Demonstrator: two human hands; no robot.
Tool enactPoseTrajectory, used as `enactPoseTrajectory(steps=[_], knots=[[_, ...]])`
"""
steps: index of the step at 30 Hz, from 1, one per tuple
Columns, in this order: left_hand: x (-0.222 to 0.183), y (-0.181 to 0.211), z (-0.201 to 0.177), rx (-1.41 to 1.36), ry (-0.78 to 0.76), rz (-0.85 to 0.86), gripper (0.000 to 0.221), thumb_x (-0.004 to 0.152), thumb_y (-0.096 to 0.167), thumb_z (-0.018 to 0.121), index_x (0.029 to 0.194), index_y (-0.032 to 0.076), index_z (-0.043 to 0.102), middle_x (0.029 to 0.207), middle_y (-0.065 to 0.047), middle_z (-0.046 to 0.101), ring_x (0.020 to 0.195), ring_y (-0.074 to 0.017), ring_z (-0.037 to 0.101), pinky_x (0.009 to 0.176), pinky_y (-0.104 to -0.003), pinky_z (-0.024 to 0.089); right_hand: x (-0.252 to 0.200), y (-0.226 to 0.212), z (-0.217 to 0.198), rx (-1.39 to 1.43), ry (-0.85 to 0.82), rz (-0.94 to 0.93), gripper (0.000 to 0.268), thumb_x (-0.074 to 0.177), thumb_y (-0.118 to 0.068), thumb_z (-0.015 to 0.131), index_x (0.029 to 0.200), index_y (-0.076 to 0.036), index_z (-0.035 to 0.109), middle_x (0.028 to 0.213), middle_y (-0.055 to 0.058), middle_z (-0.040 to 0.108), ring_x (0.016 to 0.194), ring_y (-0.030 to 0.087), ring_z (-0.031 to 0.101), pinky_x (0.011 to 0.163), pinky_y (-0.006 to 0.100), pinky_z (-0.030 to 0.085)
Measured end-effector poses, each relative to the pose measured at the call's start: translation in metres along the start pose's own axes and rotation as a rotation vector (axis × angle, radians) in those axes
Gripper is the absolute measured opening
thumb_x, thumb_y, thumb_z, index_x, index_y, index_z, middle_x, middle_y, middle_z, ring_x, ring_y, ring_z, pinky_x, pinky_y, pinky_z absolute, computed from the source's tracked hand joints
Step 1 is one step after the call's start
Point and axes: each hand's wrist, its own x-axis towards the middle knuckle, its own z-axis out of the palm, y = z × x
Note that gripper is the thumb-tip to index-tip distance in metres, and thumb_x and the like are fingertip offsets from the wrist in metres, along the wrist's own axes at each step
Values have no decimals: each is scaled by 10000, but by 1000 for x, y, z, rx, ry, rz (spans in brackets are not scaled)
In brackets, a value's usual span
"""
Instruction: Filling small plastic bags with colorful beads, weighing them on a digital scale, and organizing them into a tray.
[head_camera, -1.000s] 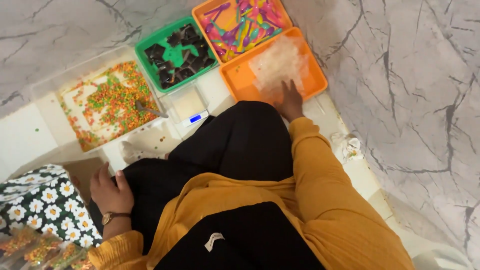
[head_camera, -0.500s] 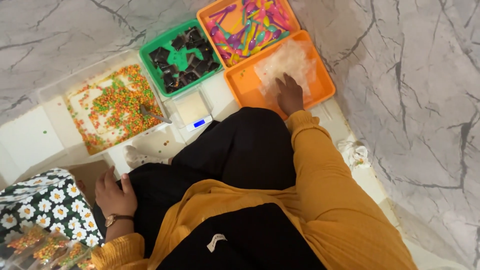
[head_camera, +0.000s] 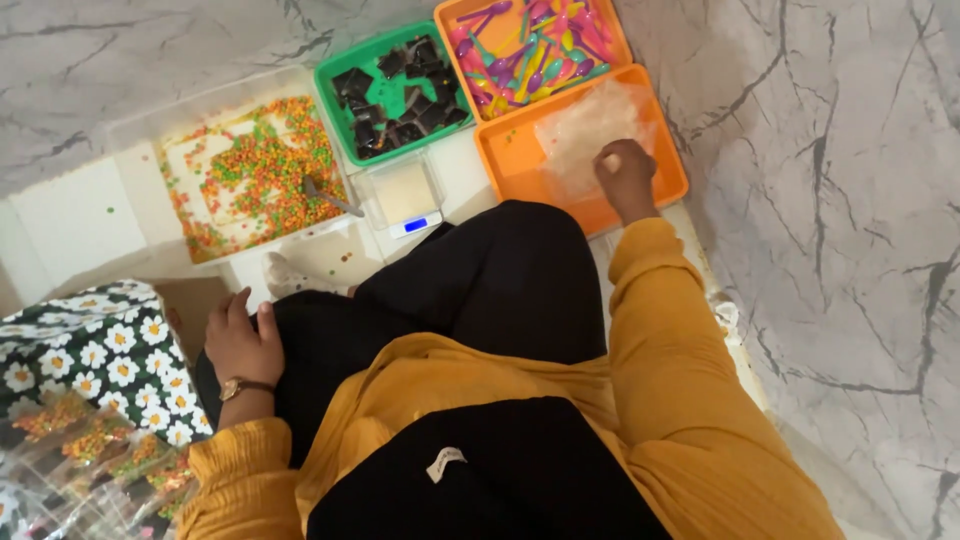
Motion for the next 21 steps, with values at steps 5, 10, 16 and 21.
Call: enactPoseTrajectory(steps=[5, 10, 16, 21], knots=[[-4, 2, -5, -20, 0, 8, 523, 1110, 511, 461, 1439, 144, 637, 1379, -172, 592, 1239, -419, 604, 1000, -532, 499, 9, -27, -45, 629, 193, 267, 243, 918, -123, 760, 1108, -173, 617, 934, 33, 696, 871, 192, 739, 721, 295, 583], [-5, 2, -6, -39, 39, 30, 503, 1100, 492, 506, 1436, 143, 639, 1362, -172, 607, 1212, -419, 620, 992, -529, 508, -3, -110, -109, 1199, 229, 413, 370, 943, 35, 659, 1268, -79, 526, 992, 94, 670, 919, 256, 791, 767, 344, 662], [-16, 25, -31, -344, 47, 86, 392, 1089, 290, 592, 1394, 49, 639, 1261, -219, 639, 1205, -421, 618, 1023, -502, 486, -38, -190, -129, 1419, 10, 416, 331, 935, 40, 646, 1206, -139, 581, 994, 49, 653, 939, 239, 774, 764, 333, 682], [-38, 83, -43, -1426, -415, 90, 720, 1062, 565, 388, 1514, 7, 445, 1369, -252, 583, 1210, -356, 583, 1072, -464, 446, -75, -258, -123, 1539, -287, 223, 371, 925, 70, 666, 1263, -52, 576, 1061, 144, 692, 909, 306, 772, 796, 447, 691]])
